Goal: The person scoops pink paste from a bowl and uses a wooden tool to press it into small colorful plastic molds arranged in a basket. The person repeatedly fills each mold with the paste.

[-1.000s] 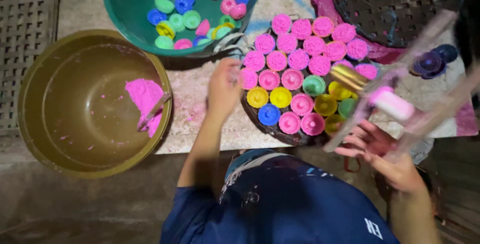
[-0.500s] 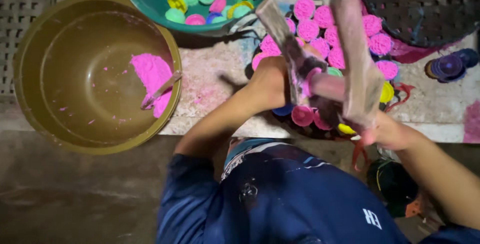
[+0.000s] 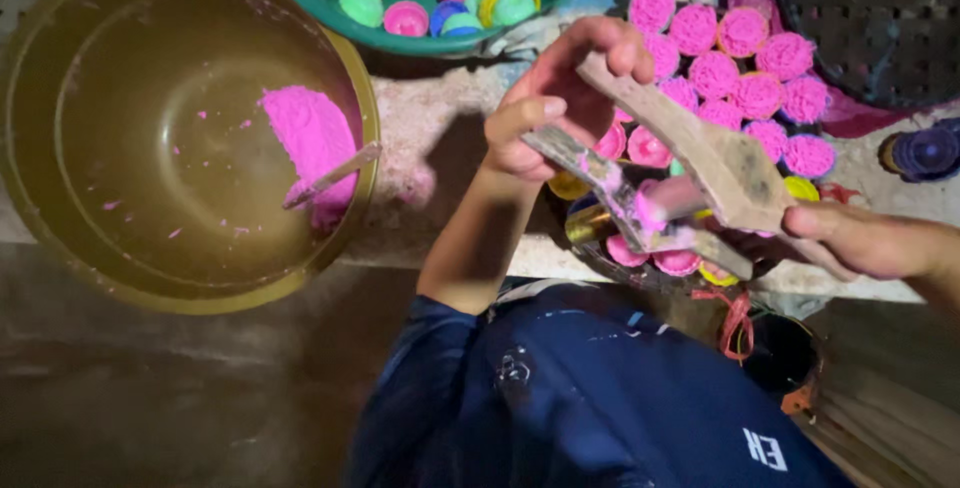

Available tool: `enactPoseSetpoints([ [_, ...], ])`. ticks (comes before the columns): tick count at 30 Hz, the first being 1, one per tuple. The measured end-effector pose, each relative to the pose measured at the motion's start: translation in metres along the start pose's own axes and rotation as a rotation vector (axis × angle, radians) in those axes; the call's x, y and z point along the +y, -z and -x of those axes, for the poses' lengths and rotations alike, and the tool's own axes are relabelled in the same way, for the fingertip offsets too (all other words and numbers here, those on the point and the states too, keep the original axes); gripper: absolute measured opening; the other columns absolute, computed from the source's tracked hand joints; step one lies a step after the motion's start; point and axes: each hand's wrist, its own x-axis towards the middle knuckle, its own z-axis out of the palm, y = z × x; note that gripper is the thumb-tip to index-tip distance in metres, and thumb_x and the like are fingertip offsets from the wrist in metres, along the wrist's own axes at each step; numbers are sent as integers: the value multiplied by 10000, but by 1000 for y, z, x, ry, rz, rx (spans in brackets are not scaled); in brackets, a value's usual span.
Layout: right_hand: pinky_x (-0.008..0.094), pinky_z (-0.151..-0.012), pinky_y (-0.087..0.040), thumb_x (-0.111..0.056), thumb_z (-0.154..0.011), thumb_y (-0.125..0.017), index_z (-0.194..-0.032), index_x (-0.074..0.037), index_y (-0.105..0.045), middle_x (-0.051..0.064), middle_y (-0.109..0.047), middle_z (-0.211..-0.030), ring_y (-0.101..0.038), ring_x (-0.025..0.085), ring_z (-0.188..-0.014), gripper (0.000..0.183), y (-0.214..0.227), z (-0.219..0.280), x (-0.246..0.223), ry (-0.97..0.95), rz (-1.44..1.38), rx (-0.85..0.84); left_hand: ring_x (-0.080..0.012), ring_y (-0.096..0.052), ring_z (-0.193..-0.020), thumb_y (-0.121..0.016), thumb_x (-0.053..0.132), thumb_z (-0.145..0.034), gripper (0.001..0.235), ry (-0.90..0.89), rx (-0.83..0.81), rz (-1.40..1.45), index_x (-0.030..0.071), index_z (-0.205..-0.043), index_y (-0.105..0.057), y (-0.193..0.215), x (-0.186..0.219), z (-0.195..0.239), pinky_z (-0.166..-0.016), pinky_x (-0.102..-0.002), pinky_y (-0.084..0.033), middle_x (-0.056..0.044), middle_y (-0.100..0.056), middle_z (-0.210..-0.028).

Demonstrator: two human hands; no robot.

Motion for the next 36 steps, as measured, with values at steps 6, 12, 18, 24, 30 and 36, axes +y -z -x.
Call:
enactPoseSetpoints([
  [6, 361, -1123, -374, -617, -950, -366, -1512, -25, -460, 107, -574, -1513, -514, 213, -1365, 822, 9, 1, -57, -209, 215, 159, -252, -524, -1230, -621, 236, -855, 363, -61, -34, 165, 164, -1201, -540, 35, 1, -19, -1164, -419, -370, -3, -546, -1122],
  [12, 324, -1112, -336, -669, -978, -255, -1503, -40, -417, 50, -494, -1508, -444, 152, -1365, 835, -19, -31, -59, -242, 521, 327, -214, -519, -1085, -599, 300, -931, 296, -199, 57, 409, 143, -1175, -544, 82, -14, 2, -1134, -421, -378, -10, -565, -1089],
  [18, 387, -628, -410, -653, -1045, -287, -1225, 14, -583, 131, -531, -838, -452, 200, -756, 752, -33, -45, -51, -268, 499, 307, -196, -495, -1034, -604, 366, -969, 265, -195, 86, 470, 145, -1110, -567, 99, -29, 16, -1086, -391, -395, 5, -573, -1039],
  [24, 320, -671, -468, -655, -946, -394, -1337, -40, -582, 17, -646, -836, -582, 140, -760, 753, -50, -45, -65, -192, 576, 501, -188, -499, -997, -569, 459, -1036, 319, -199, 32, 445, 146, -1091, -555, 101, -19, 3, -1040, -383, -441, 5, -555, -1003],
  [30, 360, -664, -453, -601, -992, -381, -1385, -33, -597, 94, -639, -874, -544, 188, -763, 723, -65, -65, -57, -48, 496, 417, -187, -509, -981, -524, 432, -1023, 302, -143, -19, 344, 135, -1076, -547, 103, 0, 2, -1028, -396, -485, -3, -546, -980],
  [36, 363, -620, -454, -597, -1007, -343, -1149, -3, -643, 36, -587, -731, -532, 168, -693, 680, -58, -53, -64, -92, 568, 415, -202, -508, -978, -523, 384, -955, 274, -171, 125, 360, 129, -1056, -530, 97, -14, 5, -969, -389, -473, -13, -539, -961],
])
